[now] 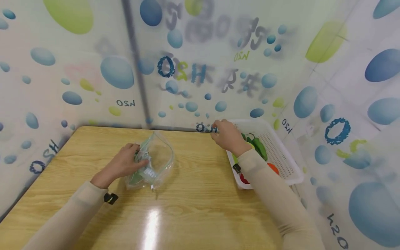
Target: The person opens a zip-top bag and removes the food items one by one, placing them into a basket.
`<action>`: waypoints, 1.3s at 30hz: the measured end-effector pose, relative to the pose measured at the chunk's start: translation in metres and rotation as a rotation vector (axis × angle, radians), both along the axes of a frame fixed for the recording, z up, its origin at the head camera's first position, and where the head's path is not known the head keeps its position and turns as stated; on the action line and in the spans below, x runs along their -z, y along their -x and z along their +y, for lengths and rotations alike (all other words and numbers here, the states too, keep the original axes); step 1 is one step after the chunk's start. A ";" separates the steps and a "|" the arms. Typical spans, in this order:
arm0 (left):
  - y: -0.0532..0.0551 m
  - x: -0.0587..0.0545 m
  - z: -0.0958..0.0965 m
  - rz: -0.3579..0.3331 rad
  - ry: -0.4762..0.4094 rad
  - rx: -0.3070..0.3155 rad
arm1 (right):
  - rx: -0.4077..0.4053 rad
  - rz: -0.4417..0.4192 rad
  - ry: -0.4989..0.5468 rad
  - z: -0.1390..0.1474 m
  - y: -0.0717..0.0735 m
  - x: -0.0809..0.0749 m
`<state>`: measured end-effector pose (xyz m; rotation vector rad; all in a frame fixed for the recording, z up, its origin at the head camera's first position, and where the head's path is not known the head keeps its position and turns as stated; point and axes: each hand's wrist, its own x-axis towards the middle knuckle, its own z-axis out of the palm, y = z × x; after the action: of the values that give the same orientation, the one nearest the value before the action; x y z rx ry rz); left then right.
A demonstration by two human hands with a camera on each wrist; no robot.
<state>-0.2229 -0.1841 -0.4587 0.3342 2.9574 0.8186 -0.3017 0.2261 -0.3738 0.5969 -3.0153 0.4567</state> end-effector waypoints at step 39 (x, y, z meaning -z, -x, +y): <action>-0.002 -0.001 -0.002 0.018 -0.002 -0.004 | -0.539 0.238 0.037 -0.182 -0.049 0.070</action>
<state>-0.2213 -0.1864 -0.4573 0.3370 2.9748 0.8234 -0.2523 0.0439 -0.4437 1.3586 -2.5878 0.4168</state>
